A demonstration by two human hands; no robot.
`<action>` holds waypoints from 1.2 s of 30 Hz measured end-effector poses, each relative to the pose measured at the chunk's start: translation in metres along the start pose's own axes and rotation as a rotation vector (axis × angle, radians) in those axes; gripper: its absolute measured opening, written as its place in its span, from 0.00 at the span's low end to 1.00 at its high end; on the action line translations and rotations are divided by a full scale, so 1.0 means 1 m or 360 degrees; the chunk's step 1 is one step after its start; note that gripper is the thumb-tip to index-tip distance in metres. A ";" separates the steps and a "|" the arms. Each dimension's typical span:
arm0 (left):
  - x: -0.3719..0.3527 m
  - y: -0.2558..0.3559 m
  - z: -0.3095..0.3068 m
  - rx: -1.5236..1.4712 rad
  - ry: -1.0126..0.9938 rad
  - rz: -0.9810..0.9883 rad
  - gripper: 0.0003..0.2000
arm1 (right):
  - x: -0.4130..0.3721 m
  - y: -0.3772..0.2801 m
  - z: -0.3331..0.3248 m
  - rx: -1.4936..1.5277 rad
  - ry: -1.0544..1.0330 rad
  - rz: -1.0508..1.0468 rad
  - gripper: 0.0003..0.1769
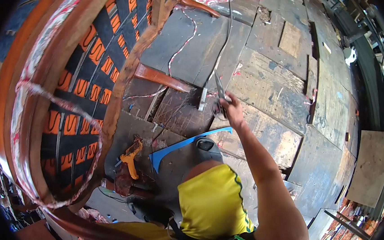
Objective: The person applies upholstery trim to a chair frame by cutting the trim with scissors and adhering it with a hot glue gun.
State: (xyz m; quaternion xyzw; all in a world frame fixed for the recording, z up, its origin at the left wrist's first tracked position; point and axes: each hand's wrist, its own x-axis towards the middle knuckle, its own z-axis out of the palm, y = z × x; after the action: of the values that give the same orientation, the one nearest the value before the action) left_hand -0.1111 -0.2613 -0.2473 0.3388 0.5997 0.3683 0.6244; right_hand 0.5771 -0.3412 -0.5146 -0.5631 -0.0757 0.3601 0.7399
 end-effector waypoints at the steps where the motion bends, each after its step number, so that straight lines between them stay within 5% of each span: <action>1: 0.002 0.001 0.001 0.0060 0.0036 -0.0044 0.32 | 0.035 0.003 0.011 0.0075 0.0045 0.0129 0.28; 5: 0.002 0.005 -0.007 0.0296 0.0175 -0.0221 0.33 | 0.180 0.061 0.035 -0.0027 -0.0020 0.0216 0.10; 6: 0.000 0.008 -0.011 0.0362 0.0210 -0.0260 0.33 | 0.187 0.060 0.042 -0.1070 -0.0385 -0.0599 0.10; 7: -0.003 0.008 -0.017 0.0434 0.0240 -0.0296 0.33 | 0.193 0.058 0.050 -0.1966 -0.0163 -0.1629 0.13; 8: -0.005 0.009 -0.023 0.0510 0.0253 -0.0322 0.33 | 0.210 0.076 0.059 -0.1085 -0.0300 -0.0791 0.24; 9: -0.005 0.012 -0.028 0.0590 0.0265 -0.0349 0.33 | 0.227 0.095 0.068 -0.0037 -0.0026 -0.0157 0.37; 10: -0.003 0.011 -0.034 0.0675 0.0264 -0.0353 0.33 | 0.210 0.064 0.076 -0.0067 0.0046 0.0260 0.42; 12: 0.002 0.008 -0.050 0.0847 0.0212 -0.0343 0.34 | 0.181 0.059 0.095 -0.0933 0.0337 -0.0050 0.41; 15: 0.023 -0.011 -0.090 0.1317 0.0045 -0.0272 0.34 | 0.104 0.040 0.071 -0.0522 -0.0190 0.0088 0.44; 16: 0.034 -0.018 -0.098 0.1547 -0.0058 -0.0239 0.34 | 0.057 0.026 0.058 -0.0215 -0.0622 -0.0094 0.37; 20: 0.128 -0.056 -0.108 0.2397 -0.0534 -0.0050 0.35 | -0.066 -0.063 0.053 -0.0942 -0.0694 0.0193 0.31; 21: 0.158 -0.063 -0.103 0.2627 -0.0620 -0.0040 0.35 | -0.080 -0.083 0.051 -0.0790 -0.0725 0.0182 0.29; 24: 0.204 -0.070 -0.079 0.2955 -0.0471 -0.0704 0.31 | -0.120 -0.159 0.045 -0.0827 -0.0540 0.0070 0.28; 26: 0.196 -0.125 -0.055 0.2357 0.0538 -0.0703 0.23 | -0.137 -0.207 0.048 -0.0779 -0.0311 -0.0177 0.28; 31: 0.204 -0.314 -0.015 0.1935 0.0047 -0.0606 0.21 | -0.201 -0.299 0.062 -0.0747 -0.0590 -0.0472 0.24; 33: 0.139 -0.290 0.033 0.1734 0.0662 -0.0219 0.20 | -0.230 -0.306 0.078 -0.0782 -0.0646 -0.0520 0.23; 36: 0.133 -0.293 0.034 0.2249 0.0069 0.0126 0.19 | -0.264 -0.294 0.099 -0.0825 -0.0702 -0.0534 0.21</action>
State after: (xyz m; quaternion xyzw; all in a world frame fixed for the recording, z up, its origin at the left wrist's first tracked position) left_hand -0.0607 -0.2912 -0.5653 0.6771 0.6948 -0.0801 0.2291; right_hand 0.4653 -0.4586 -0.1412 -0.6202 -0.4130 0.3156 0.5876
